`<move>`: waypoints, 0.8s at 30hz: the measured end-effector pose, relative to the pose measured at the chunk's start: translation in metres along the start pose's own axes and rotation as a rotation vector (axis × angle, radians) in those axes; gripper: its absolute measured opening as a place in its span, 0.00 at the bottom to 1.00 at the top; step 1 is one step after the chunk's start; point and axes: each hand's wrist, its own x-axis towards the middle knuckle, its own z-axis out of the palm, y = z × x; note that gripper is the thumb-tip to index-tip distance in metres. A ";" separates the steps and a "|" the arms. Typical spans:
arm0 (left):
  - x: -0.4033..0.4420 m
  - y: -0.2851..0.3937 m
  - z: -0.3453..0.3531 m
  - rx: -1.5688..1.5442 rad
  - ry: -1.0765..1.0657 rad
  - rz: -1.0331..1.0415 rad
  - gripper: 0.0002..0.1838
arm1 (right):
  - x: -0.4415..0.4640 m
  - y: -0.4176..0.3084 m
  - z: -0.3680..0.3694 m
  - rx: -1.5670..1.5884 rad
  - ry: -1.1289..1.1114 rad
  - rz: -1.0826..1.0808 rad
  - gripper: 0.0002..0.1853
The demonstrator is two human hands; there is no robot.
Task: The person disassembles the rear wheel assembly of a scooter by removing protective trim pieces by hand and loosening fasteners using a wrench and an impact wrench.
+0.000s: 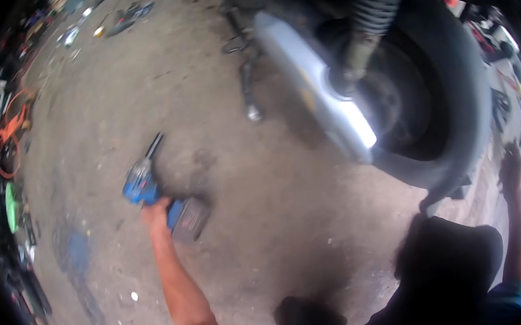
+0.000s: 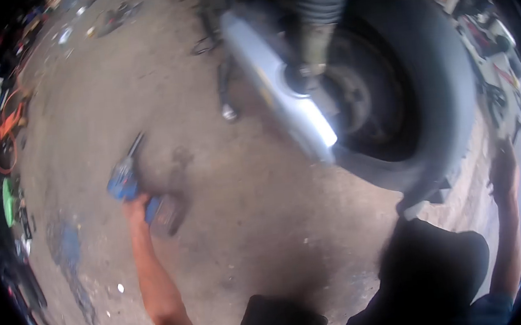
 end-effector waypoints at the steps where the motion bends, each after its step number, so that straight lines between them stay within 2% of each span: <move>1: -0.040 0.026 0.011 -0.021 0.031 -0.071 0.19 | -0.004 -0.010 0.003 -0.002 -0.015 -0.026 0.16; 2: -0.068 0.016 0.012 -0.186 0.032 -0.013 0.23 | -0.007 -0.015 0.013 -0.016 -0.038 -0.087 0.16; 3: -0.098 0.014 0.014 -0.179 0.140 -0.028 0.26 | -0.007 -0.021 0.027 -0.031 -0.062 -0.145 0.16; 5: -0.168 0.041 0.037 -0.478 0.187 0.072 0.28 | -0.003 -0.021 0.059 -0.018 -0.105 -0.224 0.16; 6: -0.188 0.042 0.035 -0.589 0.061 0.040 0.29 | -0.002 -0.026 0.065 0.091 -0.271 -0.222 0.17; 8: -0.206 0.036 0.032 -0.723 -0.104 0.056 0.31 | -0.003 -0.034 0.079 0.213 -0.385 -0.172 0.19; 14: -0.257 0.102 0.061 -1.078 -0.450 0.062 0.30 | 0.006 -0.033 0.088 0.265 -0.492 -0.172 0.22; 18: -0.272 0.128 0.088 -1.053 -0.639 0.169 0.31 | 0.003 -0.028 0.080 0.170 -0.499 -0.304 0.22; 24: -0.309 0.162 0.091 -0.908 -0.782 0.253 0.32 | 0.020 -0.029 0.080 -0.026 -0.552 -0.156 0.20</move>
